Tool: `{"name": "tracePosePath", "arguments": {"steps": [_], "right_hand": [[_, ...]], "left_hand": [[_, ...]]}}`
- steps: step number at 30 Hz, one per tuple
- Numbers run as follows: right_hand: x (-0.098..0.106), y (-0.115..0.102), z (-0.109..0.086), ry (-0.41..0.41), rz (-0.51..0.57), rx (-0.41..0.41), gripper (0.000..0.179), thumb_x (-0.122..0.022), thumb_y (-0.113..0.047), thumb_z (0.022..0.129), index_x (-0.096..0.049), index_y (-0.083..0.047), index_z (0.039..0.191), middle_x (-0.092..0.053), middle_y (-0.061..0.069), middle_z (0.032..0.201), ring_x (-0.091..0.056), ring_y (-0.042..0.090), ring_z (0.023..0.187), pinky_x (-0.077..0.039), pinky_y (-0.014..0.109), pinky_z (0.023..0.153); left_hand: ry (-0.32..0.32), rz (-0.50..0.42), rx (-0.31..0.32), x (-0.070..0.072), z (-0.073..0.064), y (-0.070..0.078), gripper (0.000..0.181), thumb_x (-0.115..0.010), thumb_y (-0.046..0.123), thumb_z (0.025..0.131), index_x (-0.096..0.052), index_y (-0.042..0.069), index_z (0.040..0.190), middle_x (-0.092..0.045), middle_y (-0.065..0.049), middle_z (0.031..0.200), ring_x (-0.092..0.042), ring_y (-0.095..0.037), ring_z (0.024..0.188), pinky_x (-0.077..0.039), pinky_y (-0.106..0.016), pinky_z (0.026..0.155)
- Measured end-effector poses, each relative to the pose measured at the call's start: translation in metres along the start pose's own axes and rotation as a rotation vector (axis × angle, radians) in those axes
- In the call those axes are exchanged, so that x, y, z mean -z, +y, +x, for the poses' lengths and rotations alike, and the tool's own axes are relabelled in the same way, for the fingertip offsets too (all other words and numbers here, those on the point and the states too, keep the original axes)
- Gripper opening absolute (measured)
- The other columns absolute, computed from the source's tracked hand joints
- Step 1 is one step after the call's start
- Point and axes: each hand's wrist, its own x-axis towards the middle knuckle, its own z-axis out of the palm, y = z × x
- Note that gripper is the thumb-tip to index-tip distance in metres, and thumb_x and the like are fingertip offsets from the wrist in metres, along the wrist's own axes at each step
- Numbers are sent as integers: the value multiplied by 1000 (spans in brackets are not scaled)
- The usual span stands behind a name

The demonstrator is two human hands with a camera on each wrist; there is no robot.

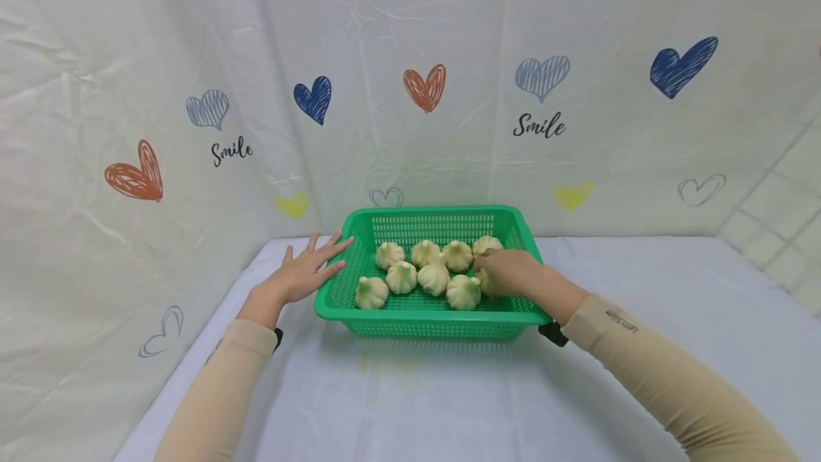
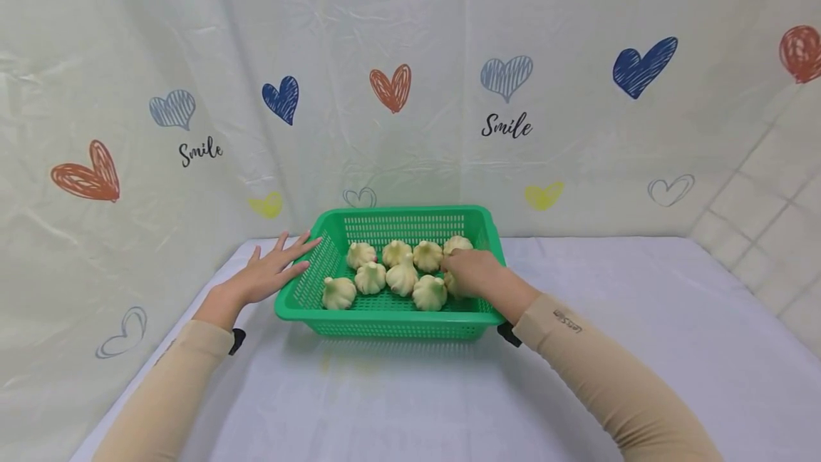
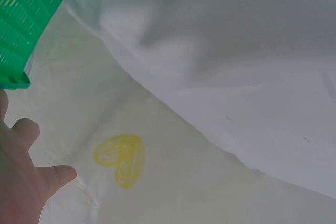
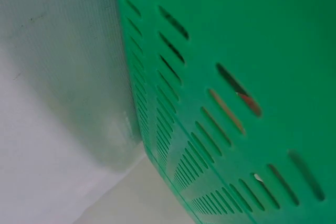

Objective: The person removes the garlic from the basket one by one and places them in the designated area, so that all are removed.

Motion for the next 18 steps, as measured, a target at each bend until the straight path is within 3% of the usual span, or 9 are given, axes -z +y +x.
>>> {"name": "tracePosePath", "arguments": {"steps": [6,14,18], "right_hand": [[-4,1,5,2,1,-12,18,-61,-10,93,-69,-8,109,-62,6,97,-48,20,63,-44,31,55],[-7,4,4,10,-57,40,24,-62,-3,94,-66,-6,118,-63,12,105,-45,20,59,-40,27,51],[-8,6,5,14,-67,54,22,-63,0,93,-66,-6,114,-64,11,99,-44,19,58,-37,26,51]], "left_hand": [[3,-4,0,0,0,0,60,-40,50,110,-25,31,165,-10,-1,172,10,-38,155,14,-74,112],[-1,-14,-1,0,-1,1,60,-40,49,110,-25,30,165,-10,-2,172,10,-38,155,14,-74,112],[1,-12,-4,0,0,0,59,-40,48,110,-25,30,165,-10,-3,172,10,-38,155,13,-74,112]]}}
